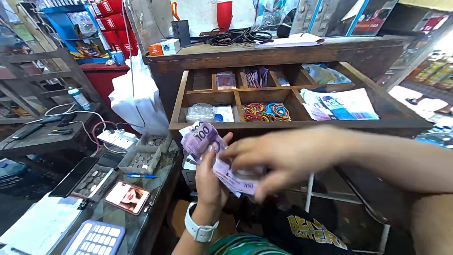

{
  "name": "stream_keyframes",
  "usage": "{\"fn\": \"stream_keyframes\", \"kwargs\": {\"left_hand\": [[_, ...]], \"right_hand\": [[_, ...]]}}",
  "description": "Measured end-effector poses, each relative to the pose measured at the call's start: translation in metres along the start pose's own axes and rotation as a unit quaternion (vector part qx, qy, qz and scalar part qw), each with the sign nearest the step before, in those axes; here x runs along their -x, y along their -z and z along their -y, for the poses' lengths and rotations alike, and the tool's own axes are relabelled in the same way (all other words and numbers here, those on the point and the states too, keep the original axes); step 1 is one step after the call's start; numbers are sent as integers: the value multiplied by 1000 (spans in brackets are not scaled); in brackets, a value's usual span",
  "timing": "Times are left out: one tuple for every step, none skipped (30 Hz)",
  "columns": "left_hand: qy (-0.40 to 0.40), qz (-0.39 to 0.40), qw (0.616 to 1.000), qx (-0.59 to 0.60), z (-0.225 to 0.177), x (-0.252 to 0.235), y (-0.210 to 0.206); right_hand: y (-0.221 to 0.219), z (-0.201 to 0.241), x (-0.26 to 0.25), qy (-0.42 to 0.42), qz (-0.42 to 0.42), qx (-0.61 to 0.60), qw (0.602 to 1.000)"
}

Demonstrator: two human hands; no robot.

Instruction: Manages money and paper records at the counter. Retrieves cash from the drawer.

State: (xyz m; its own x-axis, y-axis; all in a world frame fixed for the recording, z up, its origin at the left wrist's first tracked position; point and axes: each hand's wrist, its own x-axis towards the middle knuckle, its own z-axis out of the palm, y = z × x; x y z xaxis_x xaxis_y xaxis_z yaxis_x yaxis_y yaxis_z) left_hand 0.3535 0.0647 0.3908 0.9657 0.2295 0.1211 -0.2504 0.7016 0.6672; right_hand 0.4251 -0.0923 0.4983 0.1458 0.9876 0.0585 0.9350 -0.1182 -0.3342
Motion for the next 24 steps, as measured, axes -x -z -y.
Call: {"fn": "stream_keyframes", "kwargs": {"left_hand": [[-1, -21, 1000, 0, 0, -1, 1], [-3, -19, 1000, 1, 1, -3, 5], [-11, -16, 1000, -9, 3, -3, 7], [-23, -13, 999, -21, 4, -2, 9], [-33, -10, 999, -32, 5, -1, 10], [-43, -8, 998, -40, 7, 0, 11], [-51, -8, 998, -44, 8, 0, 13], [-58, -10, 997, -49, 8, 1, 13], [-64, -13, 996, -53, 8, 0, 14], [-70, -15, 996, -54, 9, 0, 15], [-74, -18, 996, -54, 9, 0, 17], [-76, -21, 995, -54, 9, 0, 17], [-79, -23, 995, -56, 9, 1, 18], [-85, -19, 994, -61, 9, 1, 20], [-92, -16, 994, -64, 8, 1, 21], [-96, -14, 993, -67, 8, 2, 24], [-100, -14, 992, -71, 9, 2, 26], [-102, -15, 992, -74, 9, 3, 28], [-101, -15, 992, -76, 9, 4, 30], [-101, -15, 992, -78, 9, 5, 32], [-101, -14, 992, -78, 9, 6, 34], [-101, -13, 992, -78, 8, 7, 35], [-100, -12, 992, -78, 8, 8, 37], [-101, -12, 992, -79, 7, 9, 39]], "right_hand": [[25, -13, 3, -63, -29, -53, 996], [53, -30, 7, -138, -78, -57, 986], [81, -49, 12, -230, -130, -37, 964], [103, -73, 18, -323, -159, 4, 933], [119, -98, 24, -417, -152, 47, 895], [127, -126, 31, -488, -128, 84, 859], [126, -155, 40, -524, -103, 122, 837], [119, -175, 44, -546, -73, 141, 823], [111, -181, 41, -568, -42, 136, 811], [105, -178, 33, -590, -17, 120, 799], [101, -174, 26, -605, -12, 95, 791], [97, -173, 23, -616, -25, 71, 784], [95, -179, 25, -628, -53, 51, 775], [92, -190, 29, -635, -95, 29, 766], [91, -199, 32, -640, -133, 11, 757], [90, -202, 33, -643, -161, -6, 749], [88, -205, 32, -645, -183, -16, 742], [88, -205, 31, -648, -202, -22, 734], [87, -205, 30, -650, -218, -28, 727], [87, -204, 28, -653, -236, -35, 719], [87, -203, 28, -655, -254, -41, 711], [88, -204, 29, -656, -270, -46, 703], [88, -205, 30, -658, -281, -54, 697], [89, -206, 31, -658, -292, -63, 691]]}}
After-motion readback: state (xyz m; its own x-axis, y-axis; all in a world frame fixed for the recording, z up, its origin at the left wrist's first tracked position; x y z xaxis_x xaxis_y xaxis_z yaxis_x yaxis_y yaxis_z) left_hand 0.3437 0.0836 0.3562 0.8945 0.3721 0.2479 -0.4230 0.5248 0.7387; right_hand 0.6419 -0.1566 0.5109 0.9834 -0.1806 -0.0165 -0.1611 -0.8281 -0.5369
